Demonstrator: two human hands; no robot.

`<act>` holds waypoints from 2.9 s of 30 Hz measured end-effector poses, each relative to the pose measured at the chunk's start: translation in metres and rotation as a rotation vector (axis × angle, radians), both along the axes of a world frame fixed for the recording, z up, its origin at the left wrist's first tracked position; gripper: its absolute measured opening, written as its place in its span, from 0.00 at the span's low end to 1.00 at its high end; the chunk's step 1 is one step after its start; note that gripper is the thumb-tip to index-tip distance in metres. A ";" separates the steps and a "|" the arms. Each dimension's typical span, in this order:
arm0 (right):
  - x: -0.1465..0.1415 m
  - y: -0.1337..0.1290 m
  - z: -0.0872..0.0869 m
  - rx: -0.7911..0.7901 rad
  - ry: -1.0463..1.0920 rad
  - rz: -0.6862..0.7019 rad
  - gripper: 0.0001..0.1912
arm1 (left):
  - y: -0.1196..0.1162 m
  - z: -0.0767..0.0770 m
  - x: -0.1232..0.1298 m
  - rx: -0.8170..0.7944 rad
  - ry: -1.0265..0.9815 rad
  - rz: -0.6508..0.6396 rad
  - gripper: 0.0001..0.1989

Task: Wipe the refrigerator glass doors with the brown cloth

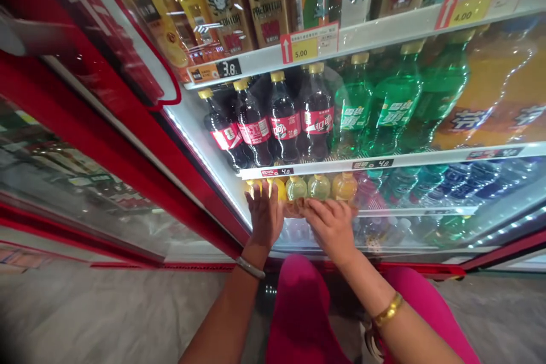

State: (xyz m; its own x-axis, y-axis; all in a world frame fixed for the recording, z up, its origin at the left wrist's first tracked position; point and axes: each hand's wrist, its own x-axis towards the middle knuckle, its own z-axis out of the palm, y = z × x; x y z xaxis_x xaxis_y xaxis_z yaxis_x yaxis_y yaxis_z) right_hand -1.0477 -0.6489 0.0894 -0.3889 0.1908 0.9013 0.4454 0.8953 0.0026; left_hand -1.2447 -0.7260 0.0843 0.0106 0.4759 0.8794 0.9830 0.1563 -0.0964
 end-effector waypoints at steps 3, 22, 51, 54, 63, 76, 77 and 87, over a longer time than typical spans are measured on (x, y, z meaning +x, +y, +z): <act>0.015 0.012 0.023 -0.059 0.171 -0.081 0.15 | 0.000 -0.007 0.007 -0.034 -0.059 0.047 0.33; 0.039 0.039 0.059 -0.046 0.310 -0.138 0.16 | 0.034 -0.009 0.076 -0.008 -0.088 -0.070 0.37; 0.135 0.101 0.044 -0.147 0.622 -0.363 0.17 | 0.105 0.008 0.176 -0.020 -0.189 -0.118 0.46; 0.122 0.102 0.058 -0.072 0.590 -0.344 0.18 | 0.111 0.008 0.184 0.005 -0.211 -0.104 0.46; 0.158 0.101 -0.012 -0.277 0.504 -0.332 0.17 | 0.120 0.008 0.202 -0.015 -0.260 -0.132 0.48; 0.162 0.110 -0.010 -0.217 0.439 -0.306 0.16 | 0.129 0.016 0.217 -0.017 -0.224 -0.136 0.48; 0.168 0.115 -0.008 -0.243 0.518 -0.345 0.15 | 0.130 0.015 0.220 -0.031 -0.194 -0.142 0.48; 0.167 0.124 0.031 -0.101 0.510 -0.291 0.17 | 0.150 0.015 0.248 -0.023 -0.109 -0.289 0.46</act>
